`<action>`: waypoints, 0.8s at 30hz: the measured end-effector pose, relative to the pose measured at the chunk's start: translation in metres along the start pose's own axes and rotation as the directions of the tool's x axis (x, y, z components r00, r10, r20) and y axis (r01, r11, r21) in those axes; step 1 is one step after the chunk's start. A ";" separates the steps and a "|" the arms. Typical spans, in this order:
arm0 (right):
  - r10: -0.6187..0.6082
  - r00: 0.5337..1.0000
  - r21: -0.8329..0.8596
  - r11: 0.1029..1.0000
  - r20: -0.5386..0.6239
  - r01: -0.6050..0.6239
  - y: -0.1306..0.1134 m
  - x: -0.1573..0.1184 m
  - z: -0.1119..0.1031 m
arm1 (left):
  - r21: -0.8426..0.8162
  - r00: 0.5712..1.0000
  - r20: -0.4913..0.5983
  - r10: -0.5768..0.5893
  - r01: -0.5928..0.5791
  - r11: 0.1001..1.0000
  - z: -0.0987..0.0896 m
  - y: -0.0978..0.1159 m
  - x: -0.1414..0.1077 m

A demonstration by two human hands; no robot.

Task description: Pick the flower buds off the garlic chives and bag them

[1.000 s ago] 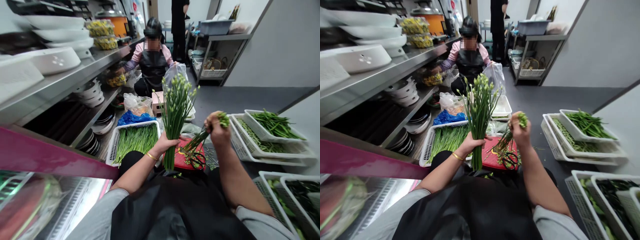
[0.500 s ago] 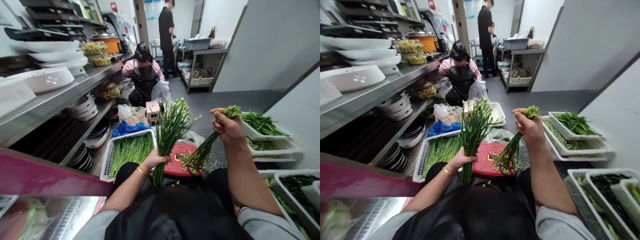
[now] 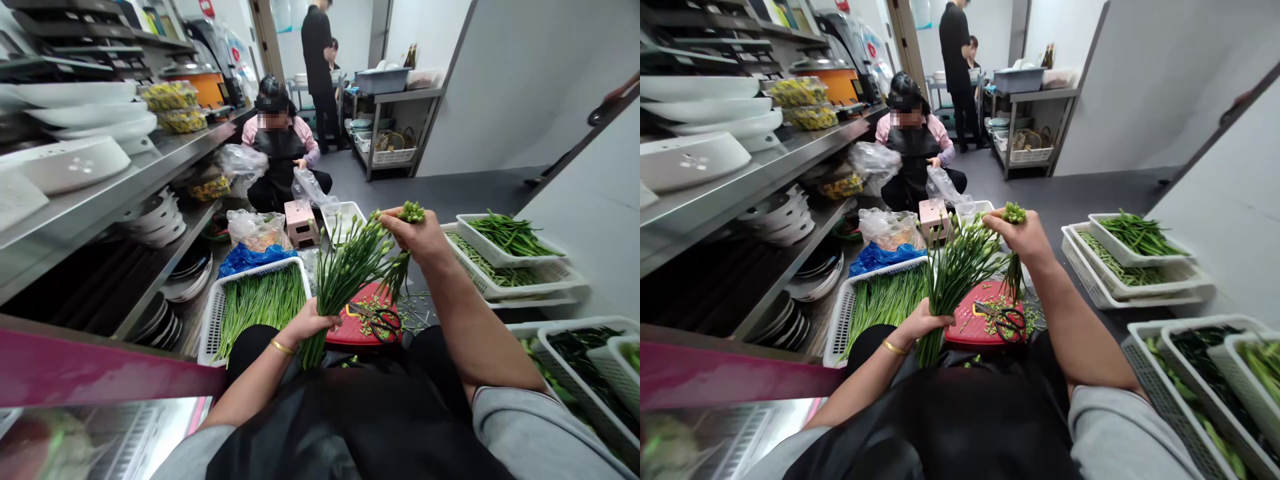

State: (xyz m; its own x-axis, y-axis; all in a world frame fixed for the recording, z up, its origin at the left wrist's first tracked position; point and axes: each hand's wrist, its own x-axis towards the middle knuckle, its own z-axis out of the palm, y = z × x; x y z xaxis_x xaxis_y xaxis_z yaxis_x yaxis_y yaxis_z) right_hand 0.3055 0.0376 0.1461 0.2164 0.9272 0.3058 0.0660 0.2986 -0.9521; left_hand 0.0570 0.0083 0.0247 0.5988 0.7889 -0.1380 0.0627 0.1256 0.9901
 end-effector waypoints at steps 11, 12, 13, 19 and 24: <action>-0.022 0.998 0.136 0.990 -0.060 0.030 -0.002 -0.006 -0.003 | -0.161 0.999 0.039 -0.039 0.044 0.986 -0.004 -0.011 0.002; -0.016 0.999 0.178 0.984 -0.031 0.022 -0.007 -0.009 -0.006 | -0.197 0.999 -0.002 -0.039 0.038 0.980 -0.005 -0.012 0.005; -0.003 1.000 0.223 0.975 0.017 -0.001 -0.012 -0.014 -0.006 | -0.230 0.998 -0.043 -0.039 0.028 0.973 -0.007 -0.012 0.009; 0.134 0.882 0.373 0.870 0.451 -0.323 -0.022 -0.043 0.042 | -0.311 0.984 -0.176 0.038 -0.092 0.946 -0.033 0.009 0.043; 0.102 0.860 0.473 0.800 0.500 -0.370 -0.018 -0.030 0.089 | -0.311 0.992 0.026 0.126 -0.112 0.944 -0.030 0.027 0.044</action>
State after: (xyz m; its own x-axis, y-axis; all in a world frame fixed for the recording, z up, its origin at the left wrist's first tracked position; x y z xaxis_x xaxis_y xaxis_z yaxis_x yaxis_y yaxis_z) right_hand 0.2109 0.0244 0.1540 -0.2947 0.9407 0.1678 -0.4879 0.0029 -0.8729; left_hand 0.0613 0.0639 0.0443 0.6222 0.7827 -0.0116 -0.2561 0.2176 0.9419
